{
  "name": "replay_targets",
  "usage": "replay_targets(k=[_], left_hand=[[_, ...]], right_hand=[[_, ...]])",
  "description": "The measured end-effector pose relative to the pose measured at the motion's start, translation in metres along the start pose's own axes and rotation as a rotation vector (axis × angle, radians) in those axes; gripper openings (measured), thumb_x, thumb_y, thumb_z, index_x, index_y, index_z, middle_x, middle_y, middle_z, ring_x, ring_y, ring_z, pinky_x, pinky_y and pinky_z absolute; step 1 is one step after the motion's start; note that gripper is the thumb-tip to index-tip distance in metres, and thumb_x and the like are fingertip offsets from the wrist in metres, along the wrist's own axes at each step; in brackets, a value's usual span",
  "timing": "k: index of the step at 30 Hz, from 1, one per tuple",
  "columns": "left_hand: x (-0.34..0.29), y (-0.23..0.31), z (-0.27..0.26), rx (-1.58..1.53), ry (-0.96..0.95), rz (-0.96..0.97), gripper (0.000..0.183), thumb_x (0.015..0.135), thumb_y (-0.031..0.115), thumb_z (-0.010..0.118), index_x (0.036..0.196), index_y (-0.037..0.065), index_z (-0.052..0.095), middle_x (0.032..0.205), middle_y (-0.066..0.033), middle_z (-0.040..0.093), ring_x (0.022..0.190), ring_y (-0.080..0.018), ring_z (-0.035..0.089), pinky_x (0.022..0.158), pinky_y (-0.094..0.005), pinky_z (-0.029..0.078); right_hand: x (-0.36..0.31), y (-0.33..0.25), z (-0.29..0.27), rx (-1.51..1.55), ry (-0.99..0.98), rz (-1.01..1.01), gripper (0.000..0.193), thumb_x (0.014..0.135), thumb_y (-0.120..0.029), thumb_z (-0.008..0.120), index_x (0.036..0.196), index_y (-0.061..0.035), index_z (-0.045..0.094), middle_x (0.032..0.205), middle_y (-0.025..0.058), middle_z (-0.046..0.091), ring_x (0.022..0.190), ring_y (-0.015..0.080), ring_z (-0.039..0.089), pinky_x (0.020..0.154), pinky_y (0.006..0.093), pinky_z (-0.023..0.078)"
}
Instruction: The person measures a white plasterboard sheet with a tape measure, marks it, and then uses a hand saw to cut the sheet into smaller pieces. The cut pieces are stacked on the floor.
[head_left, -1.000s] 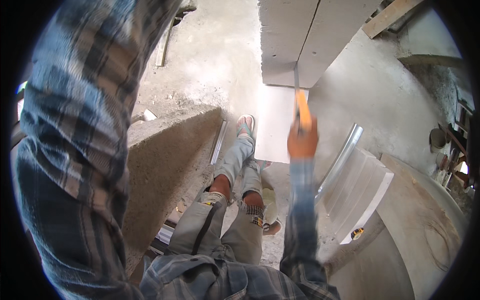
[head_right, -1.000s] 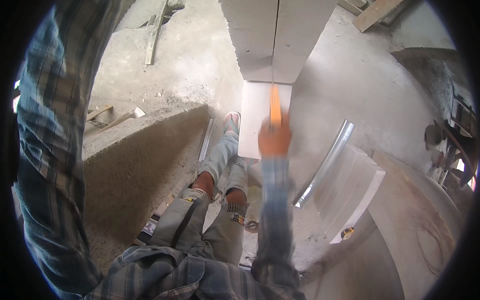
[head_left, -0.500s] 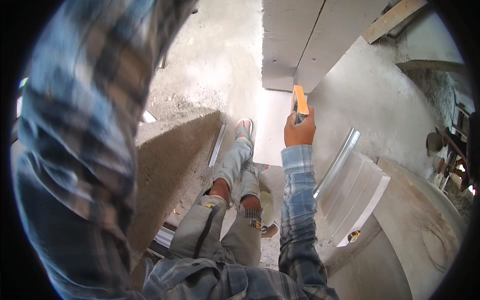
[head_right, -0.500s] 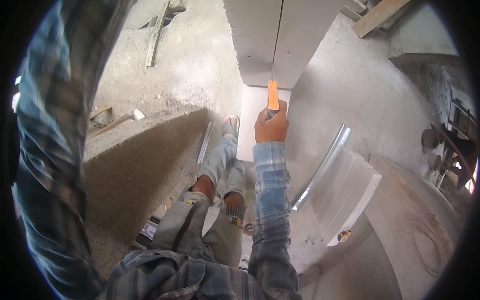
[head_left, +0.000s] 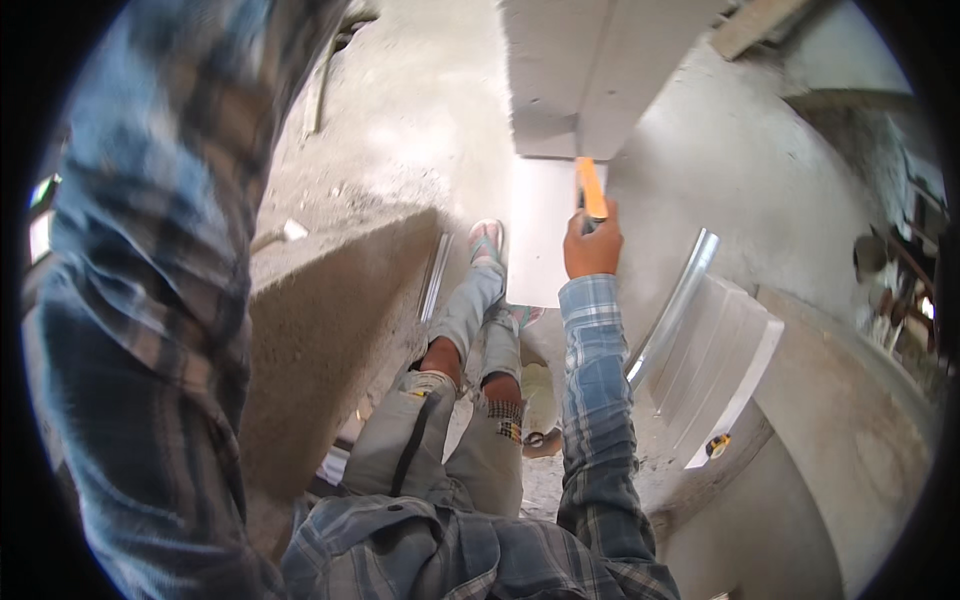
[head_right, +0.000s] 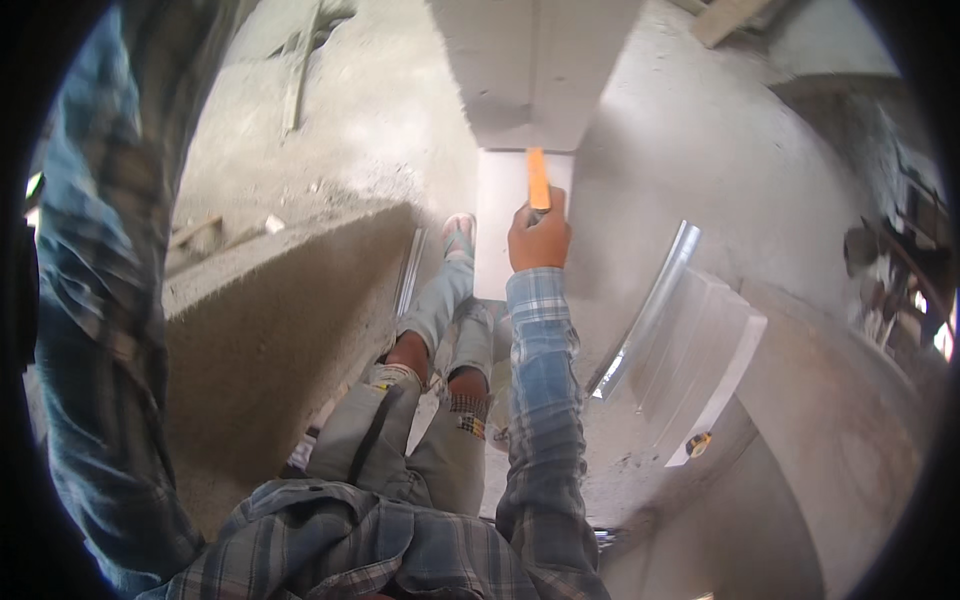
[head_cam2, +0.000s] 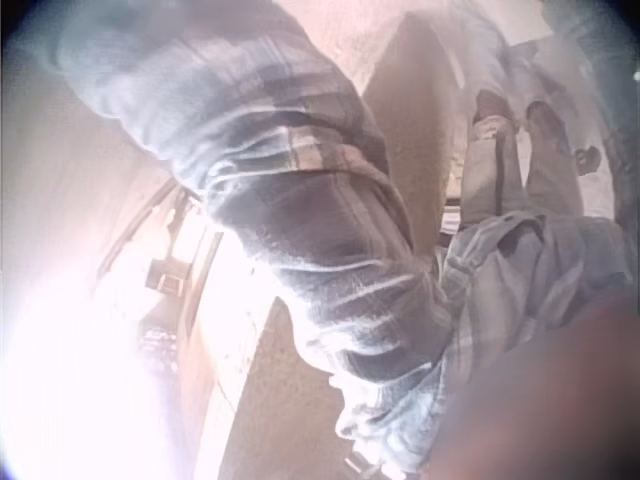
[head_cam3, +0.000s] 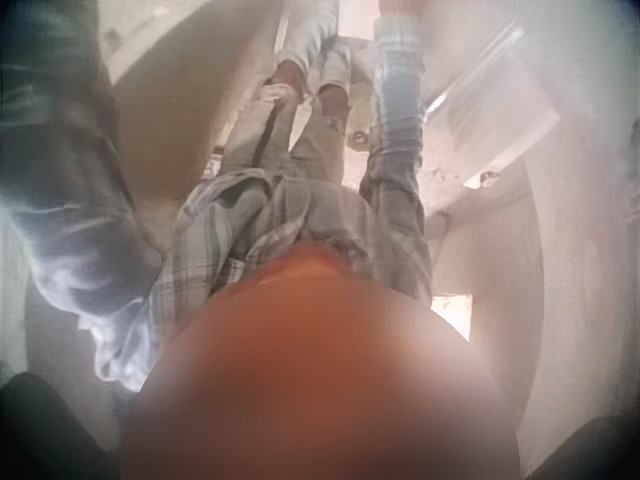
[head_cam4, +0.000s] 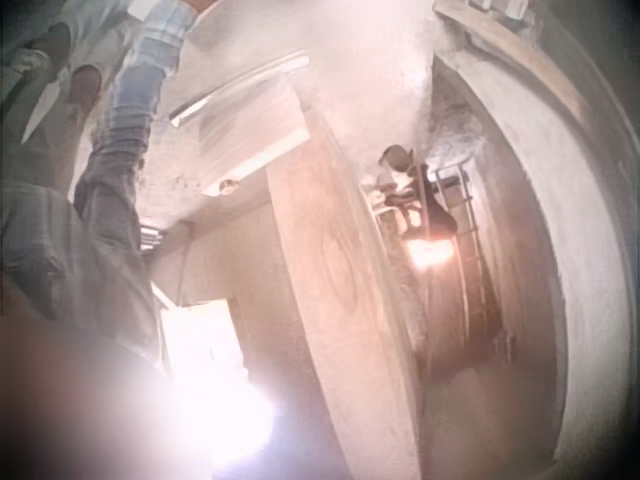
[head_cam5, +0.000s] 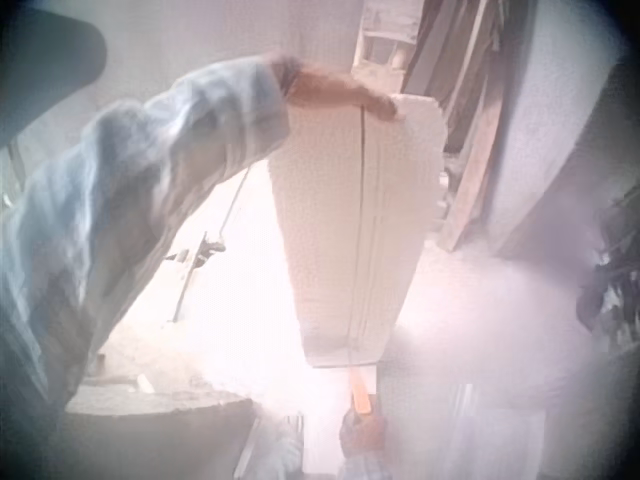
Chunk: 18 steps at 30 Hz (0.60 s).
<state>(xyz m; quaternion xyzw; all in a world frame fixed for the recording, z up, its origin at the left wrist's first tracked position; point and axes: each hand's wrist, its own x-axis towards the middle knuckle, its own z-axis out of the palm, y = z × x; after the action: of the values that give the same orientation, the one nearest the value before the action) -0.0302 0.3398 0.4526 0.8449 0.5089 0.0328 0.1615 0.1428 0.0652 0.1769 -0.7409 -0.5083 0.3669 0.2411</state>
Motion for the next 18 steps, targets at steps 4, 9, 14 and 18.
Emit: replay_targets(k=[4,9,14,18], left_hand=[[0.015,-0.003,-0.020,0.005,0.015,-0.071,0.117,0.069,0.068,0.070,0.152,-0.001,0.025,0.158,-0.0266,0.023,0.147,-0.0405,0.021,0.121,-0.0510,0.019],[0.010,0.026,-0.049,0.051,0.067,-0.107,0.115,0.070,0.067,0.071,0.151,-0.002,0.027,0.156,-0.0275,0.026,0.145,-0.0407,0.024,0.120,-0.0512,0.020],[-0.038,0.086,-0.010,0.060,0.164,0.003,0.111,0.070,0.063,0.073,0.148,-0.004,0.032,0.150,-0.0293,0.033,0.141,-0.0408,0.030,0.117,-0.0514,0.024],[-0.081,0.121,-0.006,0.129,0.229,0.014,0.107,0.070,0.061,0.074,0.146,-0.005,0.036,0.146,-0.0307,0.039,0.138,-0.0409,0.036,0.115,-0.0515,0.028]], right_hand=[[0.008,0.023,-0.002,0.117,0.018,-0.062,0.027,0.090,-0.013,0.058,0.116,-0.0104,0.053,0.086,0.0242,0.067,0.084,0.0459,0.065,0.072,0.0517,0.052],[-0.015,0.025,0.017,0.118,-0.017,0.018,0.031,0.090,-0.012,0.060,0.119,-0.0089,0.051,0.089,0.0245,0.068,0.087,0.0447,0.066,0.074,0.0509,0.053],[-0.023,0.079,0.006,0.100,-0.053,0.061,0.032,0.090,-0.013,0.061,0.120,-0.0105,0.050,0.090,0.0248,0.067,0.088,0.0468,0.064,0.074,0.0521,0.052],[-0.022,0.094,0.004,0.155,-0.089,-0.026,0.033,0.091,-0.015,0.061,0.120,-0.0113,0.049,0.093,0.0243,0.067,0.091,0.0478,0.062,0.075,0.0528,0.051]])
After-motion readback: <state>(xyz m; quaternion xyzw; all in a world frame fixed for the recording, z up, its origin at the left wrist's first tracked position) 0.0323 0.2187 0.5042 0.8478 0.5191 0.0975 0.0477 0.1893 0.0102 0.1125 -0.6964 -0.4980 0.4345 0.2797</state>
